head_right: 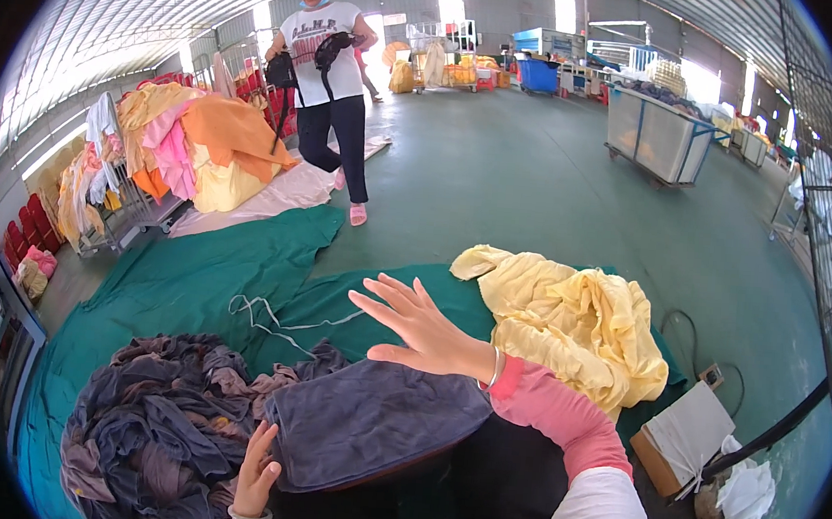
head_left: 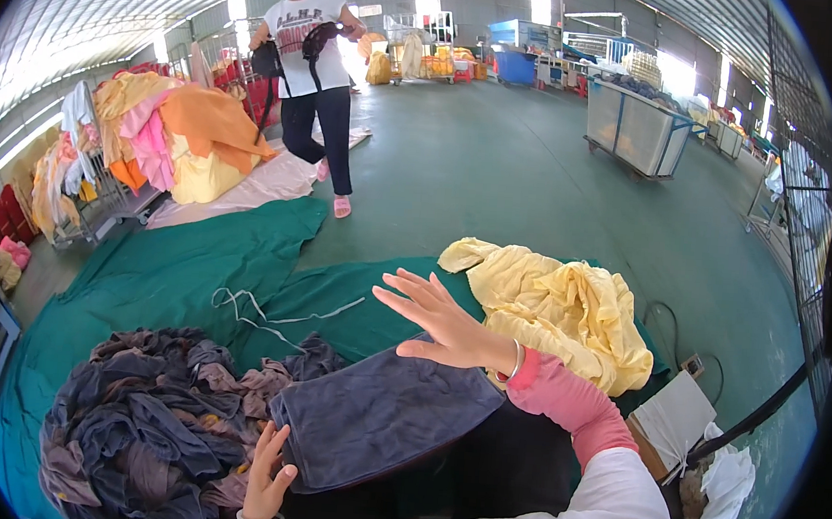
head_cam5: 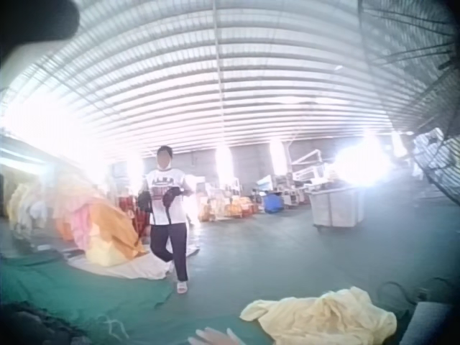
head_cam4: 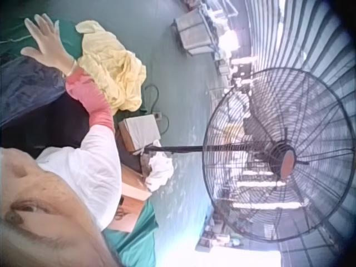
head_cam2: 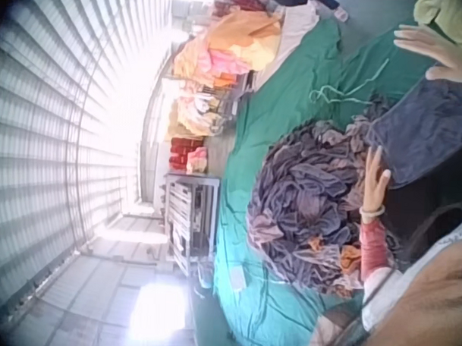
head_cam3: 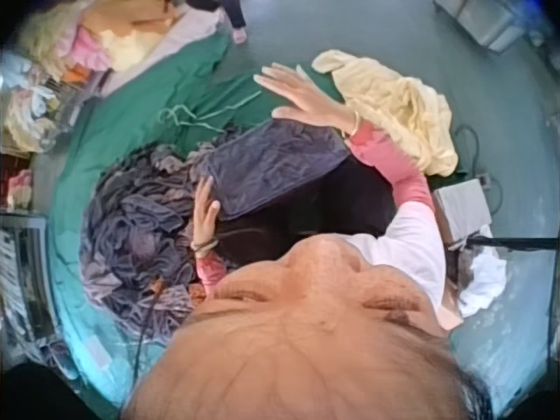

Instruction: The person picks up pieces of fabric from a large pile on a green mat, unfolds them to check their size, and stacks them one by one into a neat pile.

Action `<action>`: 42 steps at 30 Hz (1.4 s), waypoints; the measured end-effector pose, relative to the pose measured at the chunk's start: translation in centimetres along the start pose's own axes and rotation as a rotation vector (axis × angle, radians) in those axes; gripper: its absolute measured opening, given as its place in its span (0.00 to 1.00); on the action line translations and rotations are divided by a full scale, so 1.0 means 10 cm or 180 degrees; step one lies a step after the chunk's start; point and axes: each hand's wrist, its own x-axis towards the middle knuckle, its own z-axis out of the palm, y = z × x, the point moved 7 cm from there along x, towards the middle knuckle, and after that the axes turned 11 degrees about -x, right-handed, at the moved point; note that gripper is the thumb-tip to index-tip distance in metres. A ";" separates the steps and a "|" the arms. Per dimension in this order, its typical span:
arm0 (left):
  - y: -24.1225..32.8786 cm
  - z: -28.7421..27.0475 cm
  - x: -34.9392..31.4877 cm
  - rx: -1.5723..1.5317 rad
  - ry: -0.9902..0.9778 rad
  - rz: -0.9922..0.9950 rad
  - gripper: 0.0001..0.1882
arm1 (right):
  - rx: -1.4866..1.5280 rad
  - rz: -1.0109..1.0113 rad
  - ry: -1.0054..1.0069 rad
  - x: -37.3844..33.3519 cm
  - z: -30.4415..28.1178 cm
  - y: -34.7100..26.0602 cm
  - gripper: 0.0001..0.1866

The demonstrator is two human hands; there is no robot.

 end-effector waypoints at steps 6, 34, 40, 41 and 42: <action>0.02 -0.04 -0.17 0.0238 -0.0106 0.0107 0.30 | -0.0196 -0.0231 -0.0053 0.37 -0.10 -0.17 0.38; 0.15 -0.35 -0.47 0.0572 0.0225 0.0307 0.21 | -0.0385 -0.0564 -0.0045 0.93 -0.32 -0.39 0.35; 0.16 -0.55 -0.40 0.0152 0.0499 0.0531 0.18 | -0.0396 -0.0522 -0.0257 1.00 -0.23 -0.43 0.35; 0.15 -0.60 -0.36 0.0003 0.0562 0.0476 0.18 | -0.0385 -0.0550 -0.0312 1.01 -0.20 -0.46 0.36; 0.12 -0.62 -0.30 -0.0159 0.0604 0.0417 0.18 | -0.0382 -0.0557 -0.0379 1.01 -0.17 -0.44 0.36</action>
